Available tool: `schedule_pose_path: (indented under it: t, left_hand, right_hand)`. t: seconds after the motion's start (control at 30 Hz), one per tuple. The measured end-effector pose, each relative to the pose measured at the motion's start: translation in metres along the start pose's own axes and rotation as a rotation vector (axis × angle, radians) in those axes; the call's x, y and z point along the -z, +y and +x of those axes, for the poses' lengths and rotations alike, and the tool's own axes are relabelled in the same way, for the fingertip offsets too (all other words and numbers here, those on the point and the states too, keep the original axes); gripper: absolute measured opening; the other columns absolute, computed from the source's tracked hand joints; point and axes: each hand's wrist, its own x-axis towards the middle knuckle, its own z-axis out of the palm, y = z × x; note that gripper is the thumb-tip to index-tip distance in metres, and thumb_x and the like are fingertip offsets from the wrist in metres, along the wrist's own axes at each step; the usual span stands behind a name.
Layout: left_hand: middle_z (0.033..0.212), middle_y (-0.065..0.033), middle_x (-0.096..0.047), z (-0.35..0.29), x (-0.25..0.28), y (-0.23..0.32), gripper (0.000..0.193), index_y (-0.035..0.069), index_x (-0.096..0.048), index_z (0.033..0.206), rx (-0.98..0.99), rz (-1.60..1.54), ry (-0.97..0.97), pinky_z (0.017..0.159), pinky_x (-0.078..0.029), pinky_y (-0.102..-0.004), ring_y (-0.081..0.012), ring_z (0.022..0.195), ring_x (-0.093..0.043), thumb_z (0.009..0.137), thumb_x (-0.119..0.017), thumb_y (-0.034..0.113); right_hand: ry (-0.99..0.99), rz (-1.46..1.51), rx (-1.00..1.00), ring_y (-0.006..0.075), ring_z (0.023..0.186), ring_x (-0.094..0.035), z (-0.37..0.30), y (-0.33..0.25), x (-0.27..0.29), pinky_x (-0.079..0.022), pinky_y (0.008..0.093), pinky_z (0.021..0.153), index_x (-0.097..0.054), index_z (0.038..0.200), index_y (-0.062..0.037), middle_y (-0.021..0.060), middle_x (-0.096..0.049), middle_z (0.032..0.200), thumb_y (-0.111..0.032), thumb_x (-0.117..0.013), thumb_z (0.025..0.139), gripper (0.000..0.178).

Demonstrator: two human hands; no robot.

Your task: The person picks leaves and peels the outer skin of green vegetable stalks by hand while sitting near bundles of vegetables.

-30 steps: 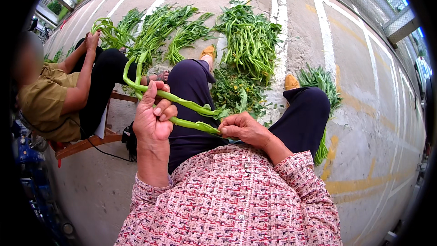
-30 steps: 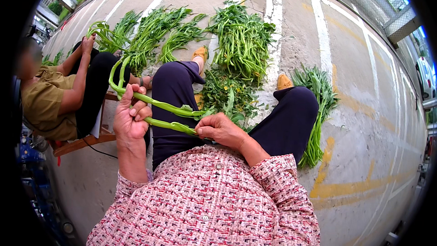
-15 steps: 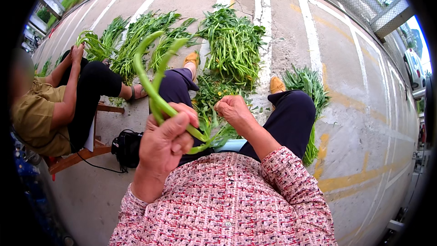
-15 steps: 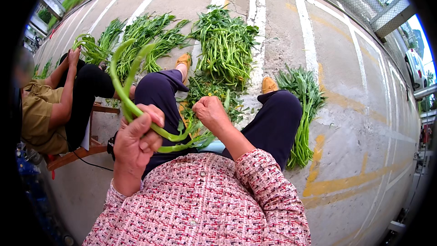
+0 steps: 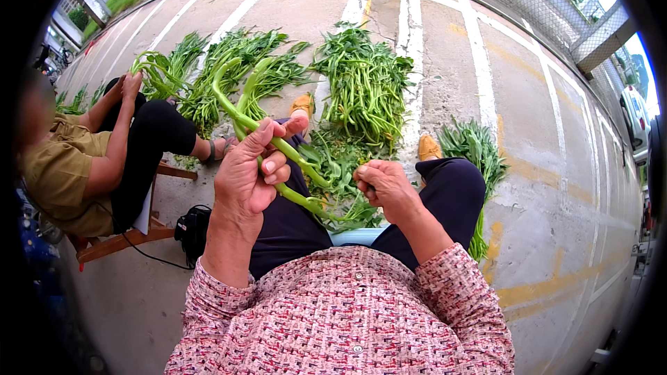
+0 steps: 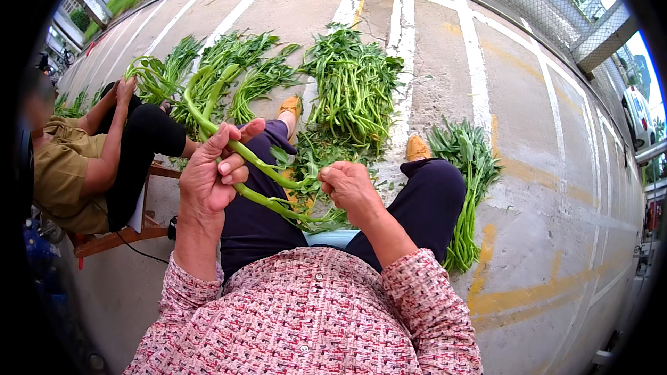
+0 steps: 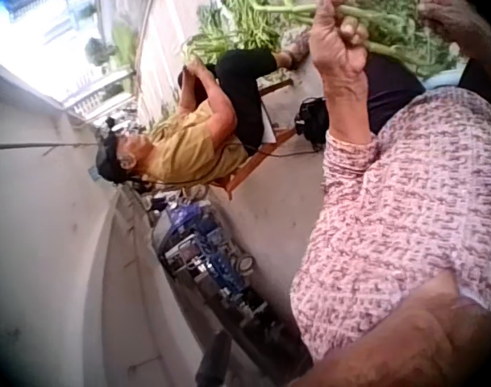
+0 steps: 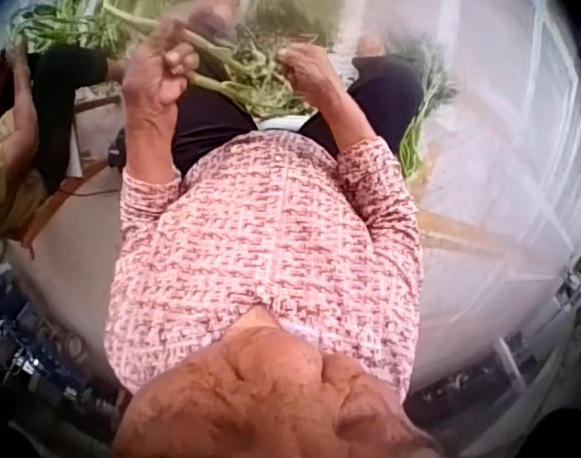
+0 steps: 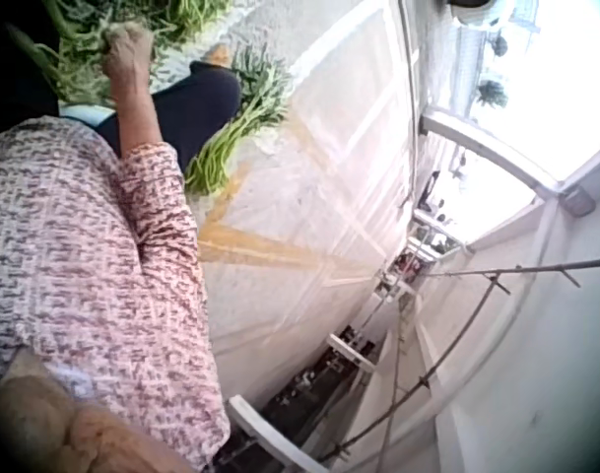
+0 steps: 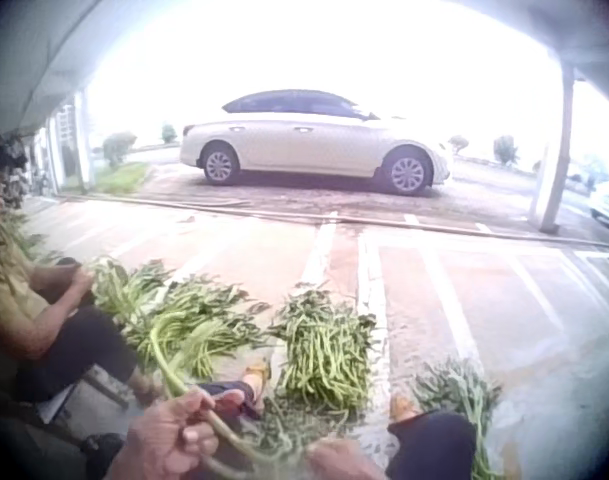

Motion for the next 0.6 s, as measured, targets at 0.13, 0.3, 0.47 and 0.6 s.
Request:
schedule_pose_path:
  t: [0.13,0.3,0.47,0.6]
  left_hand:
    - [0.117,-0.0214,-0.053,0.001,0.006,0.011,0.023,0.000,-0.060,0.090,-0.072,-0.100,-0.015,0.037,-0.033,-0.0151,-0.0028,0.043,-0.042,0.091,-0.049,0.020]
    - [0.118,-0.0190,-0.053,-0.009,0.023,0.016,0.023,0.001,-0.061,0.094,-0.115,-0.086,0.018,0.037,-0.035,-0.0164,-0.0041,0.045,-0.044,0.091,-0.049,0.021]
    - [0.119,-0.0156,-0.053,-0.020,0.022,0.020,0.024,0.004,-0.060,0.092,-0.065,-0.088,-0.003,0.037,-0.033,-0.0170,-0.0038,0.045,-0.043,0.092,-0.048,0.025]
    - [0.118,-0.0201,-0.053,-0.024,0.017,0.019,0.025,0.001,-0.059,0.092,-0.096,-0.171,0.015,0.039,-0.033,-0.0173,-0.0045,0.045,-0.042,0.091,-0.049,0.024]
  right_hand:
    - [-0.052,-0.172,0.170,0.0040,0.047,-0.042,-0.015,-0.011,-0.010,-0.032,0.0187,0.042,-0.058,0.073,-0.0046,-0.0007,-0.053,0.059,-0.018,-0.053,0.086,0.019]
    - [-0.099,-0.998,0.665,0.0346,0.066,-0.059,-0.065,-0.079,-0.076,-0.047,0.0429,0.059,-0.052,0.077,-0.0004,0.0183,-0.058,0.067,-0.013,-0.050,0.082,0.014]
    - [-0.252,-1.195,1.070,0.0256,0.053,-0.056,-0.123,-0.108,-0.118,-0.046,0.0321,0.047,-0.046,0.090,0.0127,0.0144,-0.051,0.062,-0.001,-0.047,0.072,0.022]
    - [-0.259,-0.879,0.594,0.0178,0.051,-0.052,-0.092,-0.087,-0.065,-0.043,0.0329,0.047,-0.054,0.080,-0.0037,0.0072,-0.051,0.059,-0.018,-0.049,0.089,0.018]
